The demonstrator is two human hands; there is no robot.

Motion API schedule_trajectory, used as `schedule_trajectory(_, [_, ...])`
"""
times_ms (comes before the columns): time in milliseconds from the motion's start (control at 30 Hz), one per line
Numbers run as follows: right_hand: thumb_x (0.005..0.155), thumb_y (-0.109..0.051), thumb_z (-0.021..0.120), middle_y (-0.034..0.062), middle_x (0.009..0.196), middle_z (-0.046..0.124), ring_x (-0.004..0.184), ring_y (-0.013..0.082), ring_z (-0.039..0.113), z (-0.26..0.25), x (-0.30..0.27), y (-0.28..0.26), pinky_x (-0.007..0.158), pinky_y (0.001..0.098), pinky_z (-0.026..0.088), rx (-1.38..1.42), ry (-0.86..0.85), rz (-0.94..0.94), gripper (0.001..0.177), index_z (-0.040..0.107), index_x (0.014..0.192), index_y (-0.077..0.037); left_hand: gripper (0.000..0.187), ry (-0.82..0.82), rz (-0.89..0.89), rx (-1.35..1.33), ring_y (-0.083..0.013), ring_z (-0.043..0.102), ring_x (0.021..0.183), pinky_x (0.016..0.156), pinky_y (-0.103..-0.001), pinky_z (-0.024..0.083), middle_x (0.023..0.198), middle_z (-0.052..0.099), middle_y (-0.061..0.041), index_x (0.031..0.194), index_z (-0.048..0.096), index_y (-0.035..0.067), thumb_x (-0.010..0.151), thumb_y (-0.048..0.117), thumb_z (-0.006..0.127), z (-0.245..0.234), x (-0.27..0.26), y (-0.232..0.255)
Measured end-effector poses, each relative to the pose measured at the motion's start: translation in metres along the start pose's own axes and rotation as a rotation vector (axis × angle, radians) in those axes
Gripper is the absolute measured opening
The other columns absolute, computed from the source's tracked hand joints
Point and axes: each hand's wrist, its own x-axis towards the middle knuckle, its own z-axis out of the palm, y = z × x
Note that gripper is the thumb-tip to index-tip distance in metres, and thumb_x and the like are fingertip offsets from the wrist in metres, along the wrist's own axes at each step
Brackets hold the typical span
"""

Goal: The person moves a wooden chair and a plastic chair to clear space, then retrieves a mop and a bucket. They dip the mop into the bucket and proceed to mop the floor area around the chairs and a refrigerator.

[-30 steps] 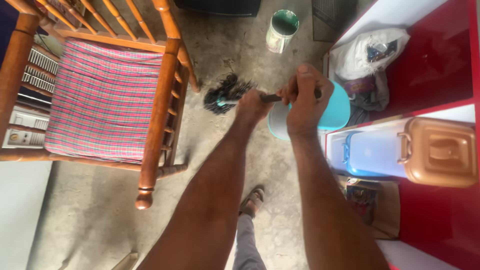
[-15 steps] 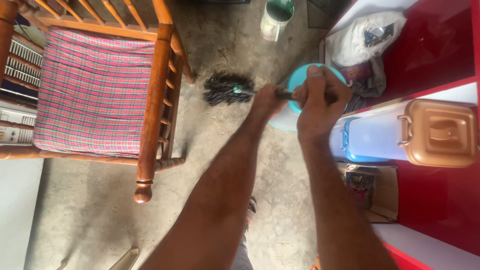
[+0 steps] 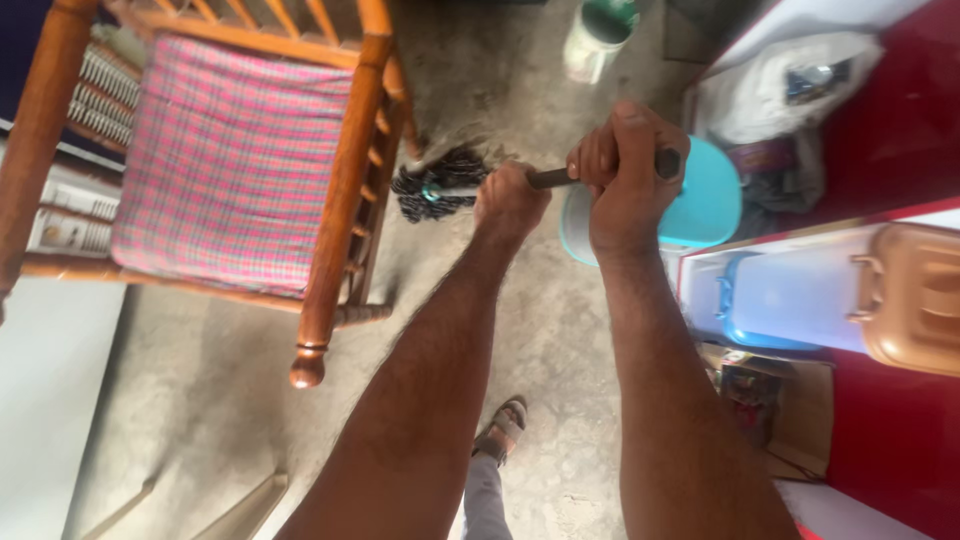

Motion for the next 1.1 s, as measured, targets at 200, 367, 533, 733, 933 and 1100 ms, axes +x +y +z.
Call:
schedule_trajectory(200, [0.109, -0.024, 0.050, 0.0018, 0.057, 0.034, 0.047, 0.0168, 0.033, -0.009, -0.025, 0.050, 0.063, 0.0376, 0.044, 0.150, -0.011, 0.161, 0.041, 0.042, 0.071, -0.011, 0.019, 0.129, -0.014, -0.019, -0.0323, 0.070, 0.102, 0.087, -0.047, 0.058, 0.116, 0.067, -0.016, 0.101, 0.075, 0.013, 0.094, 0.026, 0.063, 0.024, 0.007, -0.083])
schedule_trajectory(367, [0.104, -0.030, 0.048, 0.0025, 0.057, 0.036, 0.062, 0.0208, 0.041, -0.055, -0.033, 0.060, 0.083, 0.0388, 0.047, 0.219, 0.041, 0.363, 0.036, 0.044, 0.073, -0.011, 0.025, 0.057, -0.002, -0.093, -0.0292, 0.064, 0.101, 0.087, -0.046, 0.056, 0.119, 0.054, -0.013, 0.096, 0.069, 0.013, 0.086, 0.035, 0.075, 0.072, 0.034, -0.125])
schedule_trajectory(533, [0.104, -0.029, 0.050, 0.0045, 0.064, 0.039, 0.069, 0.0221, 0.043, -0.084, -0.042, 0.059, 0.092, 0.0404, 0.045, 0.352, 0.081, 0.302, 0.035, 0.041, 0.073, -0.013, 0.027, 0.173, 0.005, -0.015, -0.0281, 0.060, 0.096, 0.089, -0.053, 0.046, 0.113, 0.053, -0.014, 0.090, 0.069, 0.012, 0.092, 0.038, 0.076, 0.106, 0.080, -0.113])
schedule_trajectory(733, [0.104, -0.026, 0.049, 0.0084, 0.067, 0.041, 0.071, 0.0234, 0.045, -0.063, -0.070, 0.112, 0.094, 0.0408, 0.048, 0.120, 0.019, 0.123, 0.039, 0.040, 0.070, -0.010, 0.035, 0.103, 0.185, -0.003, -0.0256, 0.066, 0.088, 0.078, -0.046, 0.057, 0.116, 0.059, -0.012, 0.089, 0.063, 0.004, 0.095, 0.036, 0.076, 0.087, 0.134, -0.149])
schedule_trajectory(933, [0.104, -0.036, 0.047, 0.0030, 0.056, 0.035, 0.055, 0.0191, 0.039, -0.085, -0.066, 0.133, 0.073, 0.0386, 0.043, 0.300, 0.184, 0.219, 0.041, 0.040, 0.071, -0.013, 0.011, 0.090, -0.030, -0.060, -0.0287, 0.065, 0.094, 0.077, -0.045, 0.060, 0.125, 0.050, -0.014, 0.103, 0.060, 0.009, 0.098, 0.018, 0.058, 0.115, 0.110, -0.166])
schedule_trajectory(1100, [0.104, -0.042, 0.047, 0.0011, 0.053, 0.032, 0.051, 0.0198, 0.036, -0.114, -0.047, 0.124, 0.073, 0.0407, 0.047, 0.294, 0.205, 0.405, 0.045, 0.040, 0.069, -0.016, 0.013, 0.318, -0.017, 0.058, -0.0327, 0.053, 0.113, 0.104, -0.054, 0.035, 0.114, 0.057, -0.018, 0.091, 0.068, 0.008, 0.092, 0.020, 0.072, 0.134, 0.055, -0.165])
